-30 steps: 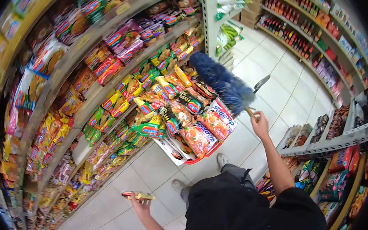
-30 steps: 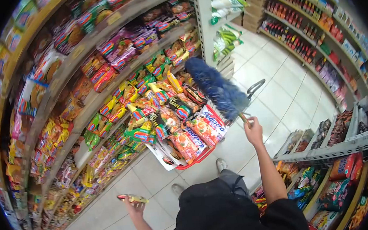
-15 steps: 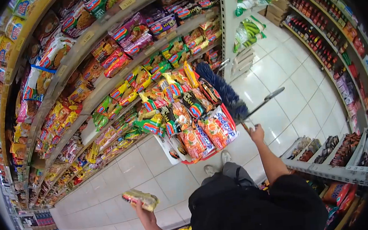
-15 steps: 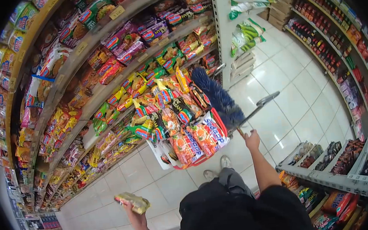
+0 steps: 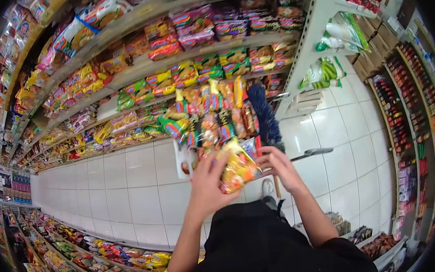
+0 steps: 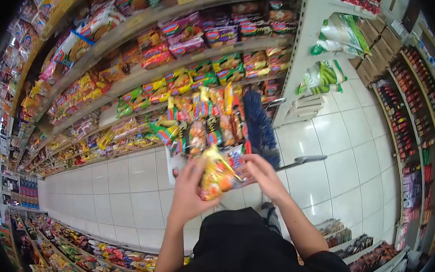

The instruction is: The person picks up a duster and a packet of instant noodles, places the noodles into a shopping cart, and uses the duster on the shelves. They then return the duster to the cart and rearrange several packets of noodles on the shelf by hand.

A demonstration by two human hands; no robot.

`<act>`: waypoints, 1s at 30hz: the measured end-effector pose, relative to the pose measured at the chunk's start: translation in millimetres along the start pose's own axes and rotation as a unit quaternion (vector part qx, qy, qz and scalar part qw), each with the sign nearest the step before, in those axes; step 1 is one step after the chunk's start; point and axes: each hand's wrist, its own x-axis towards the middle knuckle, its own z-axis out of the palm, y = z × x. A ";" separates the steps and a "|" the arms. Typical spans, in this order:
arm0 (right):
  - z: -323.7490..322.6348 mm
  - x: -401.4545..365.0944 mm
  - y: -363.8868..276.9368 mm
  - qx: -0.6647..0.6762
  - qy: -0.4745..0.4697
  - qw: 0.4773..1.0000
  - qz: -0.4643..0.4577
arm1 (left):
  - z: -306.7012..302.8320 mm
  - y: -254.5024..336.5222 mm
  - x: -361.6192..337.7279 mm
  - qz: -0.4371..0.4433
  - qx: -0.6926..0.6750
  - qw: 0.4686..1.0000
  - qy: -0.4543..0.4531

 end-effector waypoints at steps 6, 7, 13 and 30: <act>-61.7 29.4 -49.4 -0.037 -0.063 0.996 -0.058 | 55.2 63.8 64.0 0.035 0.038 0.998 0.021; -71.1 28.3 -55.9 0.002 -0.063 0.997 -0.043 | 57.1 68.0 70.3 0.036 0.022 0.997 0.058; -89.9 12.4 -59.6 0.128 -0.018 0.989 -0.073 | 81.7 73.0 66.6 -0.211 -0.568 0.791 0.087; -180.2 98.6 -109.4 -0.476 0.007 0.853 -0.214 | 180.3 66.0 150.5 -0.177 -0.339 0.909 0.164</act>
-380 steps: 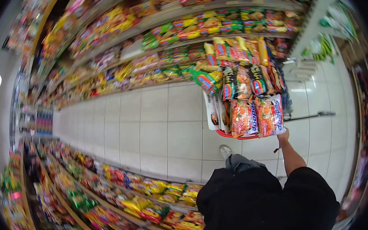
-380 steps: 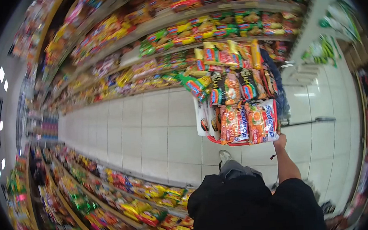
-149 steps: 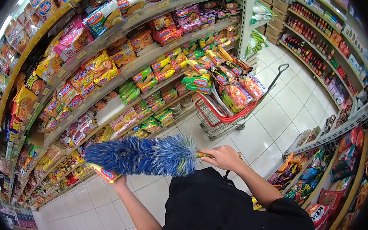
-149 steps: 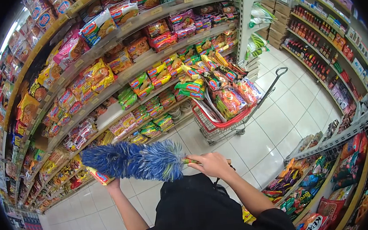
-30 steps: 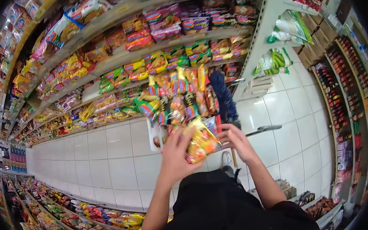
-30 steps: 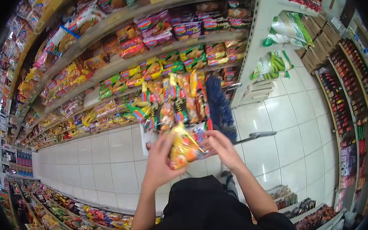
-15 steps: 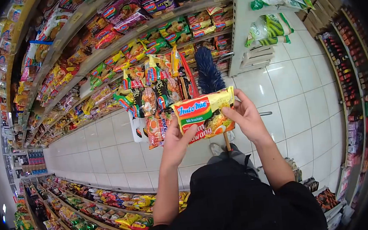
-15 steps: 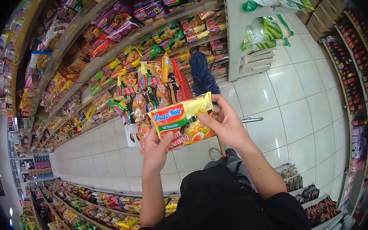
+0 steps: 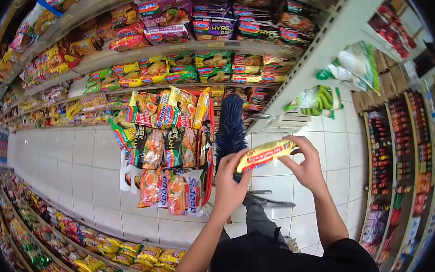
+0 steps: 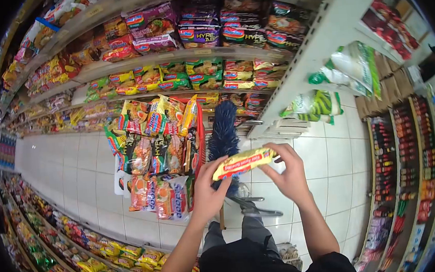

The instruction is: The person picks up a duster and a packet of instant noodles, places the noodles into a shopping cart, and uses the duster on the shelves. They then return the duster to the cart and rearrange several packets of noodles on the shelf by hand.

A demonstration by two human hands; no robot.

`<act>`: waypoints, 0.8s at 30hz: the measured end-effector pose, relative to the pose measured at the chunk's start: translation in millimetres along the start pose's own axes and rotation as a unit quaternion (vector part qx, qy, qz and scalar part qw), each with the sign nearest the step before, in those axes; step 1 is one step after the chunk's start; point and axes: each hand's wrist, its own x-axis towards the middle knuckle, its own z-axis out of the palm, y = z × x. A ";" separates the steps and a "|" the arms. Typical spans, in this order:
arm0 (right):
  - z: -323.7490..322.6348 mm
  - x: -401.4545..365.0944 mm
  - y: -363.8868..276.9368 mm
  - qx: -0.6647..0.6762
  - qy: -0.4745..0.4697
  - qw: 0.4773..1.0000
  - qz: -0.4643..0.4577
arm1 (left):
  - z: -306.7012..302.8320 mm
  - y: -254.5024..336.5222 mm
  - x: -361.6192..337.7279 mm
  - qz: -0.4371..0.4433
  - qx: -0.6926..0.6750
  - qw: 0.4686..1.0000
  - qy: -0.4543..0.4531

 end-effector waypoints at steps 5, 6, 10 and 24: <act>42.3 95.1 149.4 0.223 -0.014 0.971 0.088 | 55.7 -39.7 112.3 0.036 0.200 0.978 0.049; 47.0 115.7 159.2 0.230 0.017 0.970 0.077 | 62.5 -43.7 140.0 0.042 0.205 0.976 0.063; 67.1 188.9 179.7 0.204 0.121 0.970 0.055 | 86.4 -89.2 236.6 0.086 0.183 0.966 0.161; 104.8 254.9 211.0 0.062 0.286 0.955 0.043 | 118.2 -132.7 310.9 -0.336 -0.475 0.809 0.083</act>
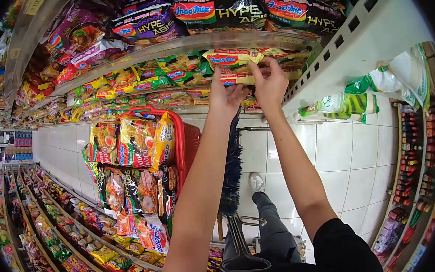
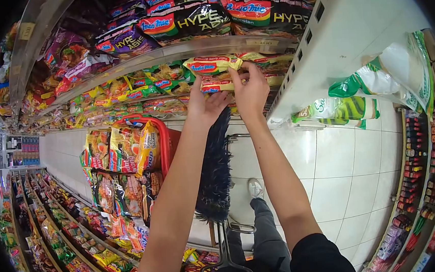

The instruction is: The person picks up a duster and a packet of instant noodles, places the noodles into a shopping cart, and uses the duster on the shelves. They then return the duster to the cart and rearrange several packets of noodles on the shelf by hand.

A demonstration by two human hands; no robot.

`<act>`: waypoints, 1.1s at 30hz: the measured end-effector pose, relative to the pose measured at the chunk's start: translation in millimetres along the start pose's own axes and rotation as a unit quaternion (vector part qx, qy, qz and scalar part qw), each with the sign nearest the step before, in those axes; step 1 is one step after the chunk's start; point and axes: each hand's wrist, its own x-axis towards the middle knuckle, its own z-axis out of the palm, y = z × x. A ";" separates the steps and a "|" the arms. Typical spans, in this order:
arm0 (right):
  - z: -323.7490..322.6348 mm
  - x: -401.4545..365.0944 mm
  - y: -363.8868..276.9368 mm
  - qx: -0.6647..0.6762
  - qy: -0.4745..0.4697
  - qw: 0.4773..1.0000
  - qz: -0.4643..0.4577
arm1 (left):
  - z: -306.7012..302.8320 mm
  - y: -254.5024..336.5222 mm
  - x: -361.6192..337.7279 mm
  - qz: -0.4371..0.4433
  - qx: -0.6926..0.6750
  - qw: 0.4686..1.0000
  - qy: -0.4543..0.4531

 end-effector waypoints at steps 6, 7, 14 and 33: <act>6.2 18.0 5.8 -0.053 -0.026 0.997 0.049 | 7.6 10.5 12.9 -0.025 0.039 0.998 -0.031; 5.8 17.2 6.3 -0.052 -0.021 0.998 0.036 | 11.4 11.1 14.7 -0.024 0.034 0.999 -0.022; -11.2 -8.3 -5.2 0.031 -0.020 0.999 -0.024 | 41.0 27.4 26.6 -0.055 0.036 0.997 -0.026; -67.5 -85.5 18.9 0.061 -0.204 0.977 0.016 | -5.9 -15.8 -35.5 -0.072 0.051 0.996 0.009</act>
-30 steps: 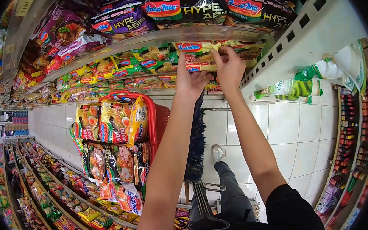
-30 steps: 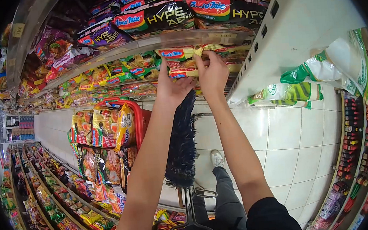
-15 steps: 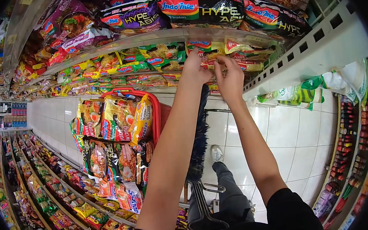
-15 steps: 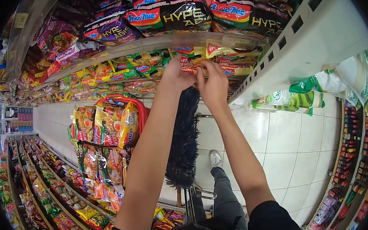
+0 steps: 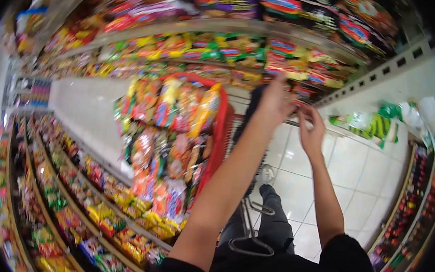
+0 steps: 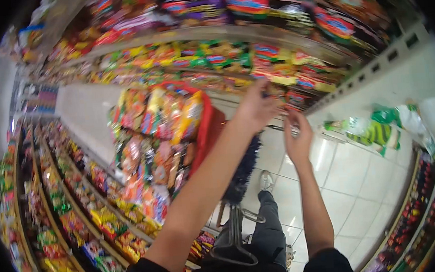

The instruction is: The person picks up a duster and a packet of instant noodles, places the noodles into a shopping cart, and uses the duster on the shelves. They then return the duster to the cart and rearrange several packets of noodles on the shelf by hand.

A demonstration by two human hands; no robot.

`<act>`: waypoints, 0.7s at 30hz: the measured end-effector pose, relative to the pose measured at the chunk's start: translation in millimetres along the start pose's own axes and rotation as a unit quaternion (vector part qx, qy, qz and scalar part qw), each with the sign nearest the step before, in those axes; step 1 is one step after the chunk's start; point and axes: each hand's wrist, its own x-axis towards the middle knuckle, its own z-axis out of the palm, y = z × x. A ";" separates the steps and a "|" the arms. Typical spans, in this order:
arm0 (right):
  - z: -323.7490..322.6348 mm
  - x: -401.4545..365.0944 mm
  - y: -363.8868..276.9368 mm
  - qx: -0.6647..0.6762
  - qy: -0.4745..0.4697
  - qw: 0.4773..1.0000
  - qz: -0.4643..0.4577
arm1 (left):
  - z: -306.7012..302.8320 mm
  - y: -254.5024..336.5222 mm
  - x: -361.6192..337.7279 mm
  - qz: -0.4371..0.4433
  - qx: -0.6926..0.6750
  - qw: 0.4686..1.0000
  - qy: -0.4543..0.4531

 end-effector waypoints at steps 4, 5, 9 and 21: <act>-43.3 -69.7 12.4 -0.041 -0.063 0.989 0.130 | 17.6 0.8 -84.6 0.023 0.127 0.989 -0.070; -57.6 -89.4 32.8 -0.030 -0.070 0.983 0.166 | 18.4 4.9 -107.6 0.023 0.136 0.987 -0.080; -104.2 -166.8 90.4 -0.103 -0.076 0.964 0.232 | 6.5 22.1 -209.1 0.060 0.170 0.974 -0.136; -71.2 -390.8 4.5 -0.195 -0.172 0.914 0.311 | -267.9 -18.2 -434.4 0.230 0.345 0.906 0.085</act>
